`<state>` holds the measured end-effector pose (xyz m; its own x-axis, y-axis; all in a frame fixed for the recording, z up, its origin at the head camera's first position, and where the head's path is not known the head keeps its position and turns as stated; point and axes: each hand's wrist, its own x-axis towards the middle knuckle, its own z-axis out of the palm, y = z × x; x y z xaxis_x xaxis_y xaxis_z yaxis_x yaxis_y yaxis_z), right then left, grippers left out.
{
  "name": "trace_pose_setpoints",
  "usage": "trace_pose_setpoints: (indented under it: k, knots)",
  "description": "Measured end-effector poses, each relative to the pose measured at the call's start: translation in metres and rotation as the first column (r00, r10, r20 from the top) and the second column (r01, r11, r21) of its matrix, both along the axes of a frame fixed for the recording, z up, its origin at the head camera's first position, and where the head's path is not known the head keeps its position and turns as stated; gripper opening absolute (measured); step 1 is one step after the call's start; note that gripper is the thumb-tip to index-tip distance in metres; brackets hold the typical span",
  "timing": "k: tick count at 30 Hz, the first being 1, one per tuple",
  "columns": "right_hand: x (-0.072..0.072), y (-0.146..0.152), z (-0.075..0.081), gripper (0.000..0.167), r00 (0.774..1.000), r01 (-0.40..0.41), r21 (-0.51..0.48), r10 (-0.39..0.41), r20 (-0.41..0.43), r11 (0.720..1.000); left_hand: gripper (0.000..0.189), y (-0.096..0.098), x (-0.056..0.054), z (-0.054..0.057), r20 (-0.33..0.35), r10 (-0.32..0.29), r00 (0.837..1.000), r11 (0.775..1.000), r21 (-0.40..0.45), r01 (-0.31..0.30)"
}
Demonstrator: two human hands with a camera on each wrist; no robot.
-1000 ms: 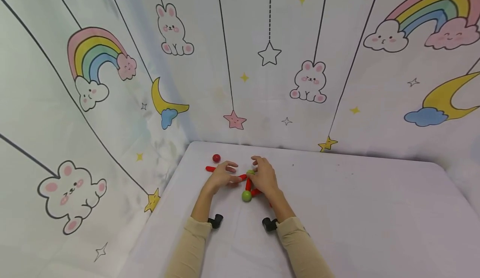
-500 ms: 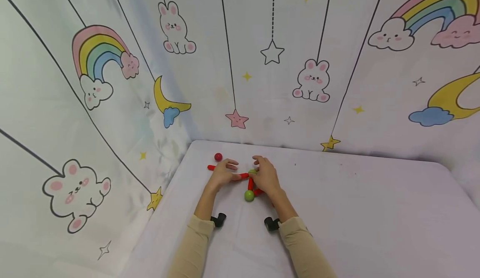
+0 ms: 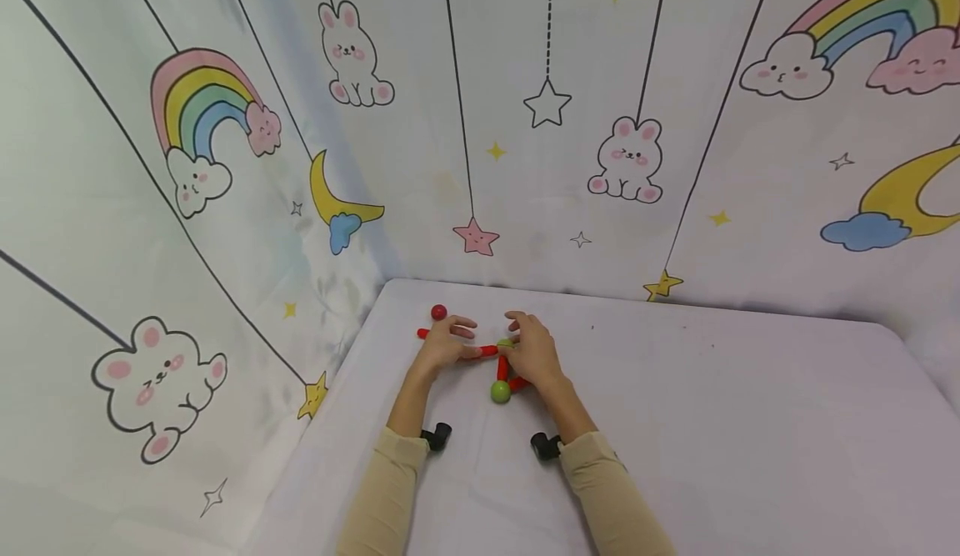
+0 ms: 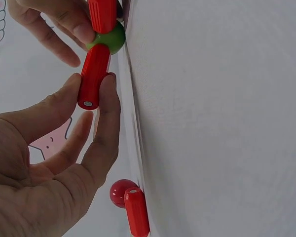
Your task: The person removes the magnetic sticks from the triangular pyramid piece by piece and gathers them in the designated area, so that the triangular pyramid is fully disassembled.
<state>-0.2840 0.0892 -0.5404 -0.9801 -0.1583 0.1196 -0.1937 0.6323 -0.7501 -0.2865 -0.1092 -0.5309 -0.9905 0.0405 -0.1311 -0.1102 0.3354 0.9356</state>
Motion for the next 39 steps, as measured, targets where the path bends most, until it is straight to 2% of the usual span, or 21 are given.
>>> trace_pose_setpoints:
  k: [3,8,13,17,21,25,31,35,39]
  knots:
    - [0.000,0.001,0.000,0.066,1.000,-0.007,0.001,0.007,0.005,1.000,0.051,-0.002,0.000,0.000,0.008,-0.017,1.000,1.000,0.010,0.017]
    - [-0.002,0.004,0.001,0.066,1.000,0.003,0.009,-0.003,-0.020,1.000,0.053,-0.014,0.001,0.008,0.009,-0.025,1.000,0.999,0.026,0.025]
    - [-0.003,0.007,0.001,0.065,1.000,0.019,0.003,-0.019,-0.013,1.000,0.055,-0.029,0.003,0.015,-0.019,-0.024,1.000,1.000,0.005,0.024]
    - [-0.004,0.007,0.000,0.065,1.000,0.020,-0.006,-0.020,-0.006,1.000,0.056,-0.035,0.003,0.015,-0.011,-0.035,0.999,0.999,-0.012,0.035]
    - [-0.004,0.008,-0.003,0.065,0.999,0.031,0.003,-0.031,0.016,1.000,0.056,-0.038,0.003,0.014,0.002,-0.024,1.000,1.000,-0.015,0.024]
    - [-0.004,0.008,-0.004,0.066,0.999,0.041,0.002,-0.041,0.027,0.999,0.056,-0.041,0.005,0.016,-0.013,-0.014,1.000,1.000,-0.020,0.014]
    - [-0.003,0.007,-0.004,0.065,1.000,0.026,-0.015,-0.026,0.003,1.000,0.054,-0.050,0.008,0.017,-0.022,0.020,1.000,0.998,-0.052,-0.021]
    - [-0.003,0.006,-0.003,0.065,1.000,0.019,-0.014,-0.019,-0.005,1.000,0.054,-0.056,0.009,0.019,-0.028,0.016,0.999,0.996,-0.088,-0.019]
    - [-0.001,0.007,-0.001,0.063,1.000,0.019,-0.040,-0.019,0.000,0.999,0.053,-0.062,0.009,0.021,-0.025,0.013,1.000,0.998,-0.065,-0.014]
